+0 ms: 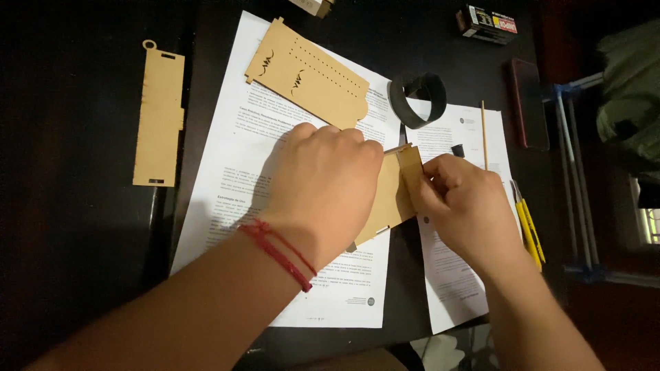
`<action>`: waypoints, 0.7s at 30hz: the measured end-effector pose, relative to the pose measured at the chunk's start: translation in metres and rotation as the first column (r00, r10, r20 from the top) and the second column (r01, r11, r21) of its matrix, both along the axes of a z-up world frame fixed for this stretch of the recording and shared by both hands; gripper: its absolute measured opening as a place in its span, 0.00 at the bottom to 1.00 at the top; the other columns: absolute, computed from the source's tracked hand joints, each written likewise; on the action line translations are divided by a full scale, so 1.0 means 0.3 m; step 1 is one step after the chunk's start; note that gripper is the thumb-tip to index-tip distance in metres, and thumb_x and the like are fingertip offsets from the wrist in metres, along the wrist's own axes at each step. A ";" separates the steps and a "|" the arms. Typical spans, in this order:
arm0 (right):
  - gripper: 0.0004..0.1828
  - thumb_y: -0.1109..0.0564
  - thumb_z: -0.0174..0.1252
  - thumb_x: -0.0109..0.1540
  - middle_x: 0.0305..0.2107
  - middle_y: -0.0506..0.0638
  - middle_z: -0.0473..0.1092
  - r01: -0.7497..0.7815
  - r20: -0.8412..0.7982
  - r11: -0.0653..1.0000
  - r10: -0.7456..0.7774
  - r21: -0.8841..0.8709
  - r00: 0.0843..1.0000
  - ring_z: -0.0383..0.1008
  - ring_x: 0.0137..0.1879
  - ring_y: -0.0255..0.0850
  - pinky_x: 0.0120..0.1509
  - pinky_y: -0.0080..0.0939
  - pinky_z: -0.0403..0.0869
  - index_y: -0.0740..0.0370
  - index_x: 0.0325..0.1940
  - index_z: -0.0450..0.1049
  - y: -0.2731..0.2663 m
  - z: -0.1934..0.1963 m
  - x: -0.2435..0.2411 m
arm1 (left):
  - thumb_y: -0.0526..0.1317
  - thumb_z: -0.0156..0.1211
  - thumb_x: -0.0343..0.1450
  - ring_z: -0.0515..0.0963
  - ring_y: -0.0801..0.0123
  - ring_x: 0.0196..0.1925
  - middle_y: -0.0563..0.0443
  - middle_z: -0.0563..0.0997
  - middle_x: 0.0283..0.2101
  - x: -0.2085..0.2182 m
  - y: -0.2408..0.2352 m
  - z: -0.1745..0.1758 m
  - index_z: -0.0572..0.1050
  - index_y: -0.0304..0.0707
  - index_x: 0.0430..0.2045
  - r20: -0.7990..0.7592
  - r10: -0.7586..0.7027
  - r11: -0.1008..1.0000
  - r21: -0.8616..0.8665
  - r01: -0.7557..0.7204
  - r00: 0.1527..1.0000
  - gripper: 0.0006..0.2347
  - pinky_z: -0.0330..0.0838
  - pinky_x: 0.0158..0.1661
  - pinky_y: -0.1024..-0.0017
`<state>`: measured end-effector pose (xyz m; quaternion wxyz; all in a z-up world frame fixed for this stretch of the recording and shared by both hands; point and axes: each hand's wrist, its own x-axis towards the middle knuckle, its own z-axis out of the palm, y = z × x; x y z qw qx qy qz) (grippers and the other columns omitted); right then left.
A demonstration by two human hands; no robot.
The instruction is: Assembling a wooden box base by applying glue to laser-cut pieces and fitting them together.
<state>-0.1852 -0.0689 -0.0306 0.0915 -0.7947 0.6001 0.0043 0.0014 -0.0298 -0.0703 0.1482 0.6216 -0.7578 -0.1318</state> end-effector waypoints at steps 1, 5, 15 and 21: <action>0.09 0.56 0.54 0.61 0.18 0.52 0.70 -0.040 0.000 0.999 0.040 -0.027 0.999 0.63 0.24 0.44 0.31 0.47 0.59 0.60 0.28 0.71 -0.002 -0.009 -0.012 | 0.32 0.60 0.59 0.80 0.57 0.36 0.54 0.80 0.32 -0.006 -0.003 -0.011 0.79 0.51 0.29 -0.018 0.008 1.000 -0.019 -0.008 1.000 0.10 0.69 0.41 0.59; 0.10 0.56 0.53 0.62 0.16 0.51 0.68 -0.052 -0.008 0.998 0.052 -0.038 0.999 0.60 0.21 0.43 0.28 0.45 0.58 0.61 0.27 0.69 0.006 -0.009 -0.015 | 0.33 0.59 0.62 0.80 0.58 0.34 0.54 0.80 0.31 -0.007 -0.001 -0.006 0.79 0.49 0.31 -0.001 -0.002 1.000 0.007 0.002 1.000 0.08 0.71 0.40 0.61; 0.11 0.53 0.54 0.61 0.18 0.54 0.70 -0.059 -0.080 0.998 0.058 -0.018 0.995 0.65 0.23 0.49 0.30 0.49 0.60 0.60 0.27 0.70 0.008 -0.002 -0.011 | 0.30 0.53 0.64 0.80 0.55 0.33 0.52 0.81 0.30 -0.014 0.003 -0.024 0.79 0.48 0.28 -0.029 0.042 0.996 -0.083 -0.045 0.999 0.09 0.74 0.36 0.59; 0.14 0.53 0.52 0.63 0.16 0.51 0.67 0.035 -0.059 0.998 -0.032 0.044 0.998 0.61 0.25 0.43 0.31 0.46 0.58 0.61 0.25 0.69 0.008 0.023 0.021 | 0.29 0.55 0.63 0.80 0.56 0.33 0.53 0.80 0.30 -0.005 0.003 -0.016 0.79 0.48 0.28 0.003 -0.007 0.999 -0.038 0.007 1.000 0.09 0.74 0.38 0.60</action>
